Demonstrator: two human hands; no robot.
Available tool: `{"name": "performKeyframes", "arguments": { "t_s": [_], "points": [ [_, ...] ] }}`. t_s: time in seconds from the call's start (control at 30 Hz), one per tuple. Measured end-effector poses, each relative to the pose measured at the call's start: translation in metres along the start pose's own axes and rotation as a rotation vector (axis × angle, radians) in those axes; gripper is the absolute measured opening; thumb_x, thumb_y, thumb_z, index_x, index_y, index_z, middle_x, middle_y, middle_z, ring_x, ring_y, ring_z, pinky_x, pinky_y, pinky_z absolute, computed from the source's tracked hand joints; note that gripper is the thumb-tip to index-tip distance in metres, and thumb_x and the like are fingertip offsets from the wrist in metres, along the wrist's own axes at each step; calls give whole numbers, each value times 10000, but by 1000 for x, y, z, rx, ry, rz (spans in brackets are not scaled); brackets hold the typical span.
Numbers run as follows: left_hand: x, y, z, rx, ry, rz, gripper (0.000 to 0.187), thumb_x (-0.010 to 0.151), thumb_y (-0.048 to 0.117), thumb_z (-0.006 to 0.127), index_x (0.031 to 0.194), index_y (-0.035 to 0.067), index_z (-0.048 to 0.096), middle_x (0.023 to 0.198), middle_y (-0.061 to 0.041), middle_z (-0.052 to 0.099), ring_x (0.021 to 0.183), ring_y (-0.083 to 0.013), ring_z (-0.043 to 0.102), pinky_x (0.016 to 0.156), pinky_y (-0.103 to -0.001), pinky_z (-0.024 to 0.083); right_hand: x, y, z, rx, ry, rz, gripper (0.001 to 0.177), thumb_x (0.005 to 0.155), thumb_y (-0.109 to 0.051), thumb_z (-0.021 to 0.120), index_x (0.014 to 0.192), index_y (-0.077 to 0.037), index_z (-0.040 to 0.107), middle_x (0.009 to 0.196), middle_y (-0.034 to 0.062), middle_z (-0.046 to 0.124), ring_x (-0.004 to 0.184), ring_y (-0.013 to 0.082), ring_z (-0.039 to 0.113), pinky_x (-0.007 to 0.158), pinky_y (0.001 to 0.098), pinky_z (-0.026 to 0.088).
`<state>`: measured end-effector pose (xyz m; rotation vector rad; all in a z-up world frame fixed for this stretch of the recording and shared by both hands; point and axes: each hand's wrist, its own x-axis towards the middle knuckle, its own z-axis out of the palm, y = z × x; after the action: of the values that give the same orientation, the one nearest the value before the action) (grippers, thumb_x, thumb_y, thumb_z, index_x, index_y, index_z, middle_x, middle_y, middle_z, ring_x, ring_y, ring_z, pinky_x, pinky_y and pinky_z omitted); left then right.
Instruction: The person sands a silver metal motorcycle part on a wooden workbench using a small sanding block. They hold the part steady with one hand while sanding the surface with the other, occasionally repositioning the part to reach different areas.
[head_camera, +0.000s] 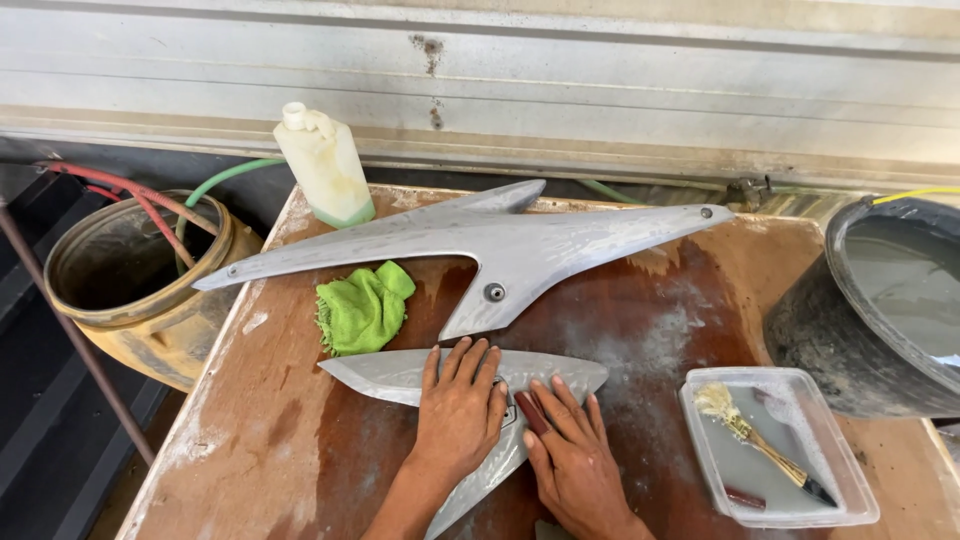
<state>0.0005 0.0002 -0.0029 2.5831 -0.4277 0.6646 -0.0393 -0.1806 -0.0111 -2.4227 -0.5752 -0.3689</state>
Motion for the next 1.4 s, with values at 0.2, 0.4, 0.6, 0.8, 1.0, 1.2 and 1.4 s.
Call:
{"name": "performKeyframes", "arguments": {
  "t_s": [0.2, 0.4, 0.6, 0.8, 1.0, 1.2, 1.4],
  "points": [
    [1, 0, 2, -8, 18, -3, 443, 920, 229, 588, 1288, -8, 653, 1372, -194, 627, 1362, -372, 505, 1167, -587, 268, 25, 11, 5, -105, 72, 18, 310, 947, -207, 586, 1114, -3, 748, 1466, 111, 603, 1444, 332, 461, 1168, 604, 287],
    [1, 0, 1, -14, -6, 3, 460, 887, 188, 589, 1291, -24, 645, 1373, -212, 613, 1367, -385, 493, 1173, -599, 261, 31, -5, 6, -34, 31, 69, 278, 931, -178, 604, 1059, -3, 779, 1446, 101, 623, 1451, 312, 448, 1194, 584, 247],
    [-1, -1, 4, -12, 0, -11, 446, 903, 200, 582, 1287, -14, 649, 1370, -203, 617, 1365, -380, 493, 1167, -602, 266, 34, 5, 4, -94, 70, 139, 331, 922, -181, 616, 672, 7, 724, 1427, 122, 613, 1459, 331, 437, 1183, 626, 286],
    [0, -1, 5, -12, 13, -3, 461, 890, 200, 582, 1290, -20, 649, 1366, -209, 619, 1357, -386, 502, 1161, -600, 274, 34, 4, 9, -50, 66, 107, 257, 917, -174, 625, 984, 17, 782, 1420, 94, 634, 1434, 287, 476, 1197, 575, 286],
    [1, -1, 3, -11, 25, 1, 452, 898, 209, 575, 1278, -25, 651, 1361, -208, 622, 1353, -382, 504, 1163, -595, 274, 37, 8, 3, -73, 57, 161, 288, 925, -175, 617, 748, 17, 736, 1457, 117, 592, 1454, 328, 450, 1175, 615, 294],
    [-1, -2, 5, -28, 26, -6, 455, 887, 206, 591, 1278, -19, 652, 1354, -213, 629, 1361, -388, 508, 1170, -594, 264, 30, 16, 7, -128, 91, 80, 263, 929, -177, 630, 1006, 36, 763, 1400, 135, 636, 1385, 314, 524, 1163, 581, 342],
    [0, -3, 7, -8, -6, -15, 471, 894, 223, 573, 1298, -9, 643, 1374, -206, 617, 1382, -382, 485, 1174, -593, 252, 23, 28, -22, 14, 209, 202, 282, 937, -142, 621, 768, 66, 706, 1411, 158, 646, 1336, 325, 592, 1082, 436, 435]
  ]
}}
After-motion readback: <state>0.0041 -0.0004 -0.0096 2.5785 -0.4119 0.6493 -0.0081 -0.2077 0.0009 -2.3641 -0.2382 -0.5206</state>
